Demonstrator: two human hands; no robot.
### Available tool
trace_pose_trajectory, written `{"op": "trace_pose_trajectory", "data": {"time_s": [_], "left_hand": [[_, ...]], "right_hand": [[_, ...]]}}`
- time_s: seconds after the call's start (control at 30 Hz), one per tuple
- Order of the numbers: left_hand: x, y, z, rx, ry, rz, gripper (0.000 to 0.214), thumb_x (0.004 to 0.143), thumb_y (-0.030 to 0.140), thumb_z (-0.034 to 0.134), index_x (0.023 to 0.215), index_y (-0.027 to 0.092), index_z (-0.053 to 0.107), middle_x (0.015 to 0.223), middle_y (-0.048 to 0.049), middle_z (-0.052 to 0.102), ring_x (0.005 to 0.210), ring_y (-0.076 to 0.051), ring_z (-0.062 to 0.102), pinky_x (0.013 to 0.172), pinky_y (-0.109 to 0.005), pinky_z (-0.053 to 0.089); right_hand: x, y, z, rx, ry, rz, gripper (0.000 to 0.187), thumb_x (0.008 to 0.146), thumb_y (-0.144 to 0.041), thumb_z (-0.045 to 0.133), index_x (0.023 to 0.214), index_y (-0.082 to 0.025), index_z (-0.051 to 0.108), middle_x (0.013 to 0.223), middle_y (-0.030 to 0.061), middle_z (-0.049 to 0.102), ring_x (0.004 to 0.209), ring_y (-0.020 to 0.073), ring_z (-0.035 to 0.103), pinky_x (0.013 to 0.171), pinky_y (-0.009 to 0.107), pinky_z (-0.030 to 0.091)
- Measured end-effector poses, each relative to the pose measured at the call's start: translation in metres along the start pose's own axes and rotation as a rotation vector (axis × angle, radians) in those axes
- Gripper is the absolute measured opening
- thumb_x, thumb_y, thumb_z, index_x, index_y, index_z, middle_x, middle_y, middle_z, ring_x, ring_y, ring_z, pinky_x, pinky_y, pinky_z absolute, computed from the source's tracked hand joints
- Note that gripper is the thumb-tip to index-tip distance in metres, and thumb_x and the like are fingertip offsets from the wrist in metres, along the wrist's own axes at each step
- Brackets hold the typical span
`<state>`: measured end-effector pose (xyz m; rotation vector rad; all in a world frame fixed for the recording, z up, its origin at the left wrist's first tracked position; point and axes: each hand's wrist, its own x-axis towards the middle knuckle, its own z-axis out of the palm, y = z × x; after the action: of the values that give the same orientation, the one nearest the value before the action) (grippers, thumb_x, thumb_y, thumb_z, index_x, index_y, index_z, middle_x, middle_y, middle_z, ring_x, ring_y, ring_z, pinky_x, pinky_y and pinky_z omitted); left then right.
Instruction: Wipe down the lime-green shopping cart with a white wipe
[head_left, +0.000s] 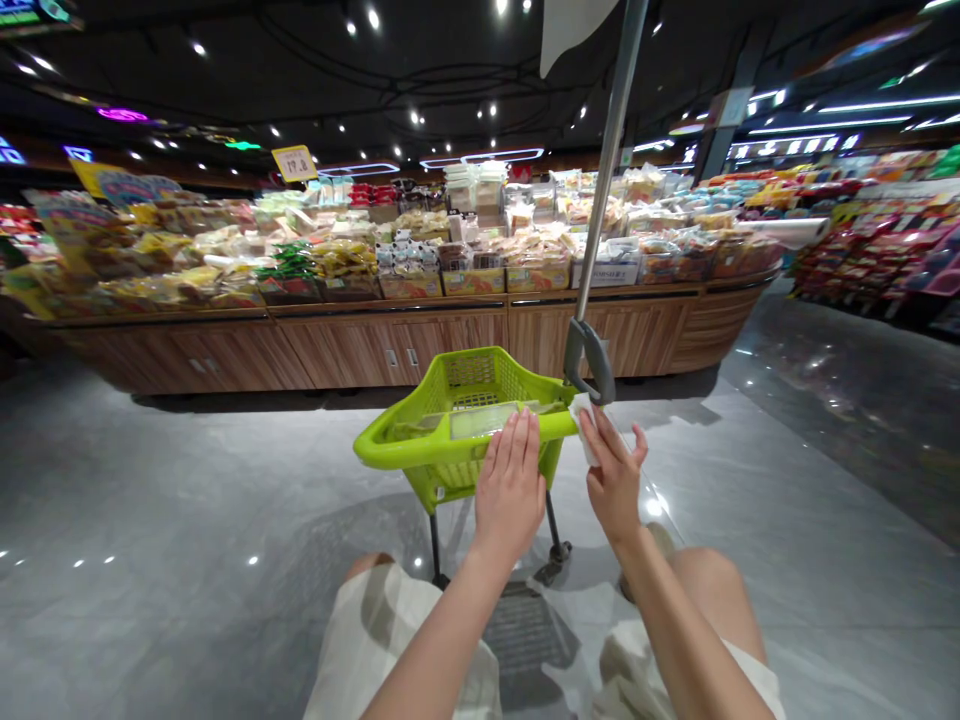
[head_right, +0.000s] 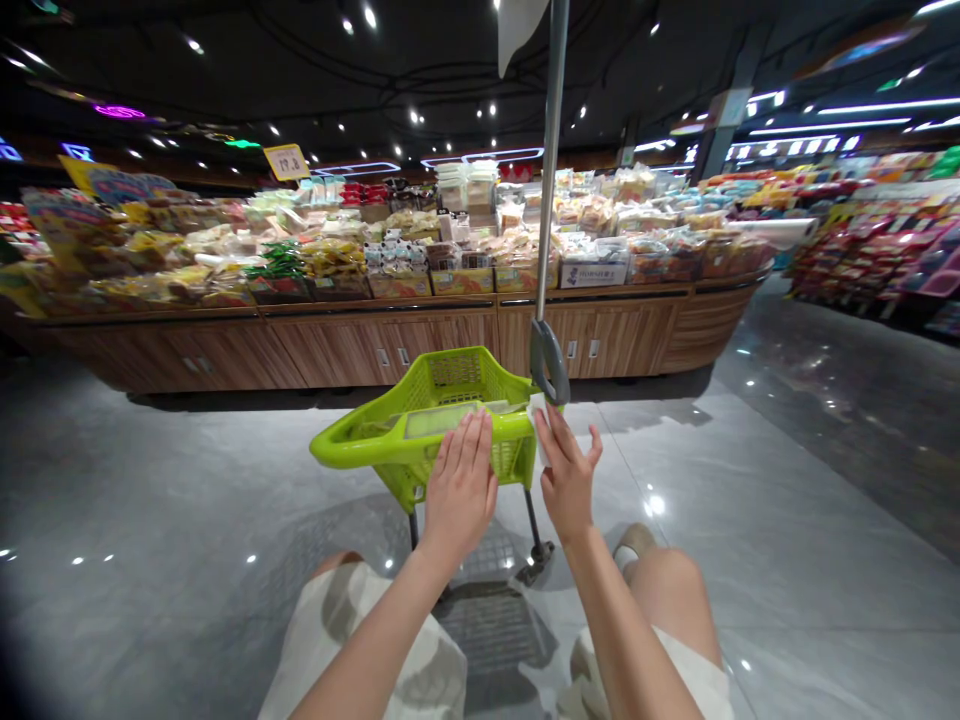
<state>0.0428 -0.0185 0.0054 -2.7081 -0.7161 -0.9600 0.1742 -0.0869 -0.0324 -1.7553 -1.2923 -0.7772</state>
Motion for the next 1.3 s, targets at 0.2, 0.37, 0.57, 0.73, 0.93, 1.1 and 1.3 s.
{"op": "trace_pose_trajectory", "data": {"time_s": [0.2,0.37,0.57,0.73,0.93,1.1,1.3], "left_hand": [[-0.001,0.000,0.000,0.016,0.010,-0.012,0.069,0.089,0.019,0.044,0.152,0.009,0.019,0.159,-0.0089,0.029,0.149,-0.021,0.019,0.121,-0.040,0.023],[-0.002,-0.001,-0.001,-0.004,0.000,0.002,0.068,0.090,0.019,0.043,0.152,0.008,0.019,0.159,-0.0073,0.028,0.148,-0.020,0.020,0.122,-0.039,0.021],[-0.003,-0.001,-0.001,-0.037,0.045,-0.010,0.061,0.095,0.023,0.036,0.152,0.011,0.021,0.159,-0.0067,0.029,0.149,-0.020,0.019,0.121,-0.040,0.023],[-0.004,-0.002,-0.002,-0.066,0.043,0.005,0.062,0.096,0.024,0.035,0.153,0.011,0.017,0.159,-0.0078,0.030,0.149,-0.020,0.019,0.121,-0.040,0.024],[-0.005,-0.003,-0.003,-0.056,0.048,0.000,0.061,0.096,0.023,0.035,0.153,0.011,0.018,0.159,-0.0076,0.029,0.149,-0.020,0.018,0.121,-0.041,0.024],[-0.005,-0.003,-0.004,-0.076,0.044,0.002,0.063,0.095,0.022,0.036,0.154,0.011,0.015,0.159,-0.0080,0.029,0.149,-0.020,0.019,0.120,-0.042,0.025],[-0.005,-0.003,-0.005,-0.079,0.052,-0.002,0.064,0.093,0.019,0.037,0.154,0.011,0.016,0.158,-0.0085,0.030,0.148,-0.021,0.020,0.120,-0.043,0.026]], "right_hand": [[0.002,-0.005,-0.002,0.075,-0.029,-0.204,0.078,0.076,0.003,0.035,0.149,-0.025,0.035,0.145,0.0096,0.050,0.138,0.0187,0.042,0.116,0.045,0.018],[0.006,0.001,-0.006,0.003,0.024,-0.036,0.079,0.074,0.004,0.035,0.146,-0.026,0.039,0.148,0.0091,0.047,0.135,0.0191,0.046,0.114,0.045,0.020],[0.003,-0.006,-0.003,0.080,-0.030,-0.217,0.075,0.079,0.004,0.036,0.148,-0.026,0.035,0.145,0.0099,0.051,0.136,0.0187,0.045,0.113,0.044,0.022],[0.003,0.000,-0.005,0.016,0.036,-0.020,0.079,0.074,0.003,0.035,0.147,-0.027,0.037,0.148,0.0095,0.047,0.134,0.0198,0.047,0.112,0.045,0.022],[0.002,-0.010,-0.002,0.091,0.000,-0.222,0.072,0.078,0.002,0.036,0.145,-0.025,0.040,0.142,0.0100,0.054,0.134,0.0192,0.048,0.113,0.044,0.022],[0.004,-0.010,-0.004,0.017,0.063,-0.012,0.076,0.073,0.002,0.035,0.145,-0.025,0.041,0.146,0.0102,0.049,0.133,0.0199,0.049,0.113,0.045,0.021],[0.005,-0.013,-0.004,0.065,-0.008,-0.187,0.075,0.075,0.002,0.036,0.145,-0.025,0.040,0.143,0.0093,0.053,0.134,0.0188,0.048,0.114,0.044,0.021]]}}
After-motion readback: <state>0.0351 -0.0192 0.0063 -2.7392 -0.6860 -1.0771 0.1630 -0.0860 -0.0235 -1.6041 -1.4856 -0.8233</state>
